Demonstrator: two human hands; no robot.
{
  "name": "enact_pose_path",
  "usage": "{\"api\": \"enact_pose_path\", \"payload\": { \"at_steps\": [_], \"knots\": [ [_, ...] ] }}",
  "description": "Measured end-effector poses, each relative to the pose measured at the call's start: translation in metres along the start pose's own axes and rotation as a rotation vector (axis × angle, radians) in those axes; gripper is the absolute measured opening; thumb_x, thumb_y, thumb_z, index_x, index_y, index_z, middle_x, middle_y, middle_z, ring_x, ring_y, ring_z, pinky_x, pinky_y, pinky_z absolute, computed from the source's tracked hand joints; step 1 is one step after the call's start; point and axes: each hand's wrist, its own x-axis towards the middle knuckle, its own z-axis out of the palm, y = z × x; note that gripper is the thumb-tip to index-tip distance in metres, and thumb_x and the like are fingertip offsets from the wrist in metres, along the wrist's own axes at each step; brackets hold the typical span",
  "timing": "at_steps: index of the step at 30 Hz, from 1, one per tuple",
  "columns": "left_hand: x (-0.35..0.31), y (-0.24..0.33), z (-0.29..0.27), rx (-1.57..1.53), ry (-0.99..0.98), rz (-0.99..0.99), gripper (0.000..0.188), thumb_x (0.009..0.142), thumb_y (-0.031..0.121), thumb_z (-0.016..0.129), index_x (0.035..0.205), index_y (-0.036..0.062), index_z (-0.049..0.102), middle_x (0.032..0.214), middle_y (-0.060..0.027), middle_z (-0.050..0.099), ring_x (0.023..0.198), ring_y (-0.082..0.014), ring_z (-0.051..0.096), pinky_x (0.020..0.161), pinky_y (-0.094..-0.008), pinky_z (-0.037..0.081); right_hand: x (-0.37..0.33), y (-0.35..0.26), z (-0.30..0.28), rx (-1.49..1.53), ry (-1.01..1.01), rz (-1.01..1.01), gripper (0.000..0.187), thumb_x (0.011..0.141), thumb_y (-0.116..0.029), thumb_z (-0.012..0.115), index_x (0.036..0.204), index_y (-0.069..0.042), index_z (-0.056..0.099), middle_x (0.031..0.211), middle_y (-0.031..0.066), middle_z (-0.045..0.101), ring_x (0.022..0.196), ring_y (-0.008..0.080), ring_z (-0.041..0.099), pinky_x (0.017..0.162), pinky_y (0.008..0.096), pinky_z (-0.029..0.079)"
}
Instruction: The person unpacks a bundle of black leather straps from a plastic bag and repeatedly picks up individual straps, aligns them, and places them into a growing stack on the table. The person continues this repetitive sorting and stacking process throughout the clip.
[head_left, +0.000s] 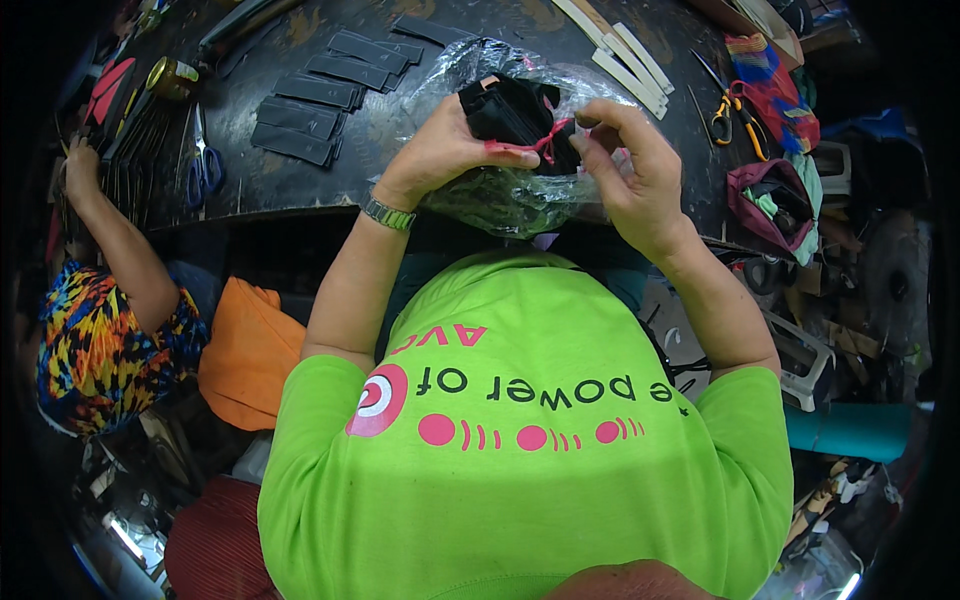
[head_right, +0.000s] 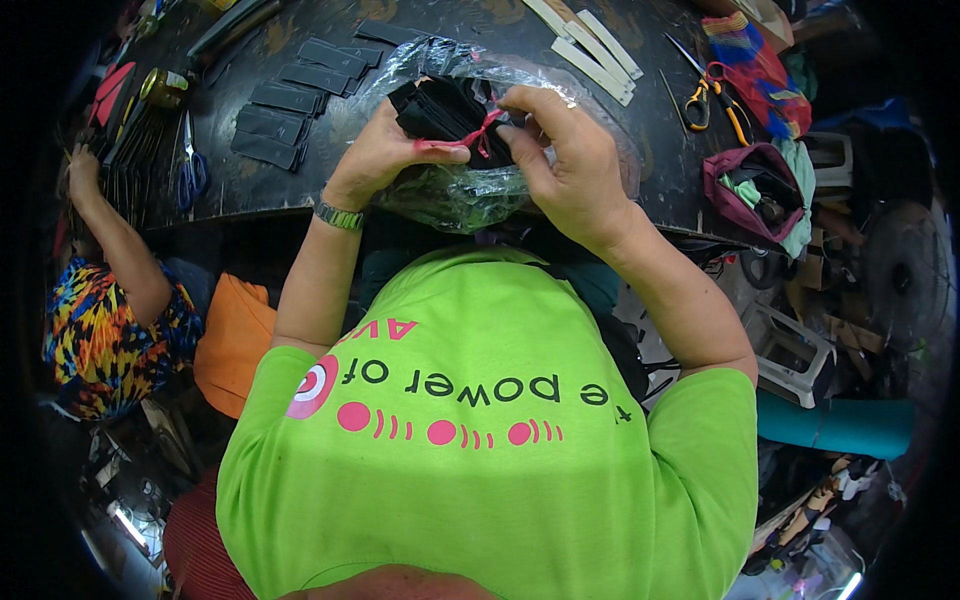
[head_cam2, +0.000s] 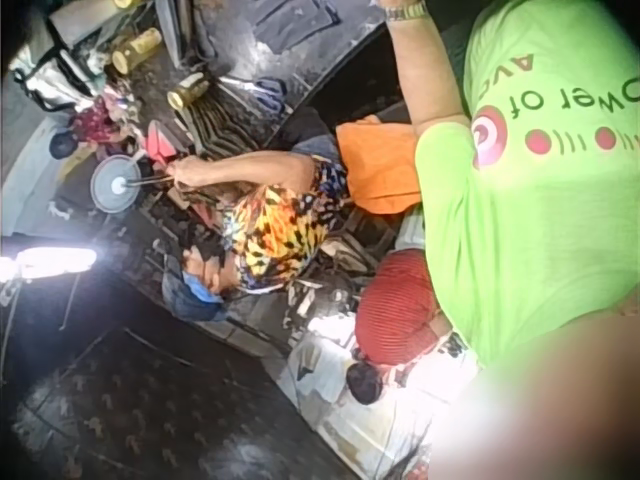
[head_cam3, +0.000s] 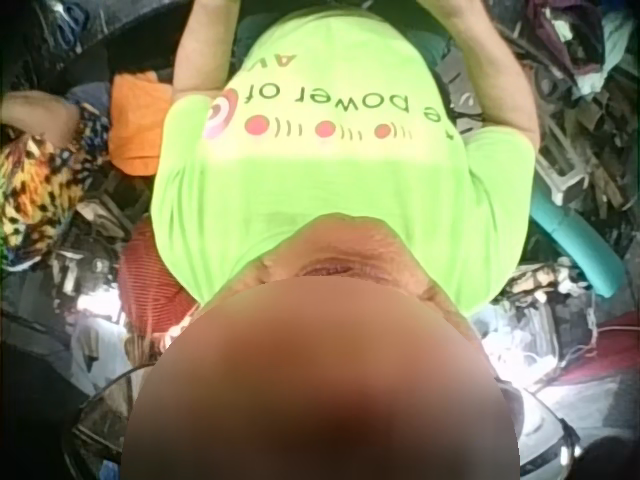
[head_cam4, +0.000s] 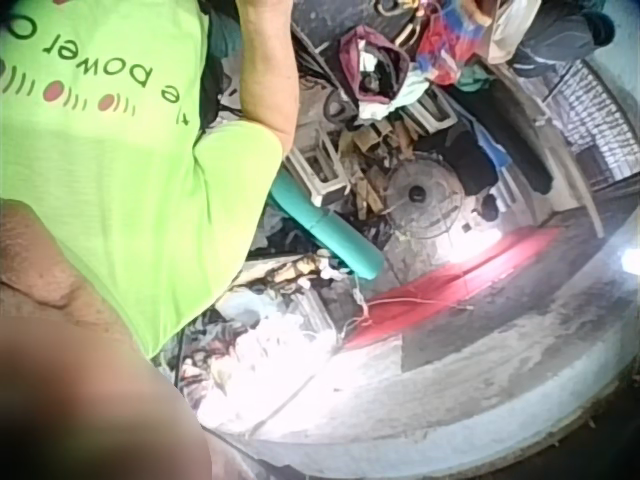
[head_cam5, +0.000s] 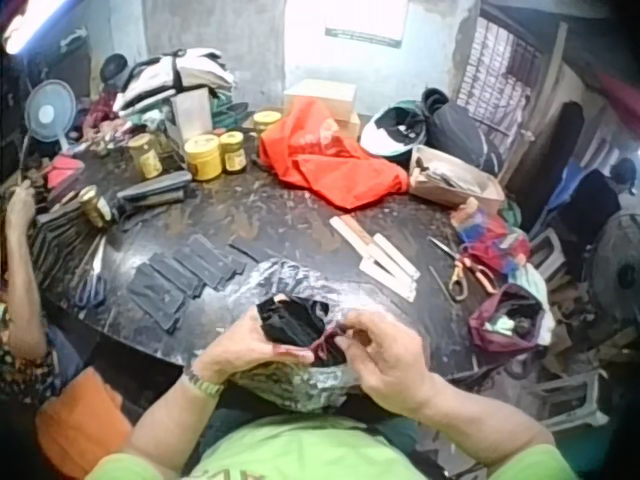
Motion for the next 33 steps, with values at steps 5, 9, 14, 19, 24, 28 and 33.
{"api": "enact_pose_path", "payload": {
  "at_steps": [5,9,14,19,24,28,33],
  "knots": [
    [0.002,-0.007,-0.002,0.019,0.027,0.009,0.052,0.066,0.018,0.090,0.109,0.0033,0.063,0.098,-0.0016,0.068,0.089,-0.0089,0.060,0.083,-0.0257,0.050,0.002,-0.003,-0.001,-0.233,-0.165,-0.126,0.018,0.082,-0.007,0.069,0.097,-0.003,0.062,0.086,0.0130,0.062,0.075,0.0318,0.064,0.065,0.0368,0.051],
    [0.001,-0.011,-0.001,0.007,0.042,0.020,0.052,0.066,0.019,0.091,0.107,0.0034,0.063,0.097,-0.0016,0.068,0.089,-0.0089,0.061,0.082,-0.0259,0.050,0.002,0.002,0.004,-0.296,-0.194,-0.094,0.017,0.080,-0.008,0.069,0.095,-0.003,0.062,0.088,0.0136,0.062,0.081,0.0337,0.064,0.068,0.0402,0.051],
    [-0.001,-0.010,-0.001,-0.120,0.039,-0.058,0.052,0.066,0.018,0.091,0.107,0.0034,0.062,0.096,-0.0015,0.068,0.088,-0.0087,0.061,0.081,-0.0258,0.051,0.002,0.001,-0.001,-0.162,-0.305,-0.006,0.011,0.082,-0.005,0.064,0.092,-0.001,0.061,0.088,0.0126,0.059,0.079,0.0284,0.061,0.070,0.0358,0.048],
    [-0.001,-0.008,-0.001,-0.038,0.060,-0.044,0.052,0.067,0.014,0.090,0.109,0.0022,0.061,0.097,-0.0026,0.068,0.088,-0.0091,0.061,0.082,-0.0260,0.051,0.010,0.003,-0.030,0.499,-0.461,0.261,0.005,0.082,-0.001,0.060,0.086,0.002,0.059,0.089,0.0051,0.058,0.083,0.0166,0.056,0.076,0.0275,0.042],
    [-0.003,-0.006,-0.003,-0.028,0.042,-0.050,0.058,0.067,0.010,0.088,0.116,0.0015,0.059,0.099,-0.0046,0.068,0.091,-0.0127,0.064,0.085,-0.0279,0.052,0.012,0.015,-0.034,1.250,-0.291,0.347,0.009,0.088,-0.009,0.056,0.094,-0.004,0.060,0.109,0.0106,0.057,0.107,0.0211,0.054,0.103,0.0429,0.038],
    [-0.003,-0.006,-0.005,0.018,0.048,-0.037,0.063,0.067,0.010,0.089,0.121,0.0014,0.057,0.103,-0.0040,0.066,0.095,-0.0121,0.062,0.088,-0.0278,0.050,0.010,0.023,-0.028,1.334,-0.064,0.544,0.010,0.094,-0.009,0.057,0.102,-0.004,0.060,0.106,0.0132,0.062,0.102,0.0214,0.060,0.097,0.0418,0.044],
    [-0.007,-0.010,-0.002,-0.121,0.074,0.064,0.068,0.066,0.012,0.090,0.123,0.0037,0.054,0.105,-0.0034,0.065,0.098,-0.0108,0.059,0.089,-0.0265,0.049,0.010,0.028,-0.018,0.900,0.003,0.556,0.014,0.093,-0.006,0.060,0.106,-0.003,0.057,0.091,0.0091,0.064,0.081,0.0166,0.065,0.073,0.0317,0.054]
  ]
}}
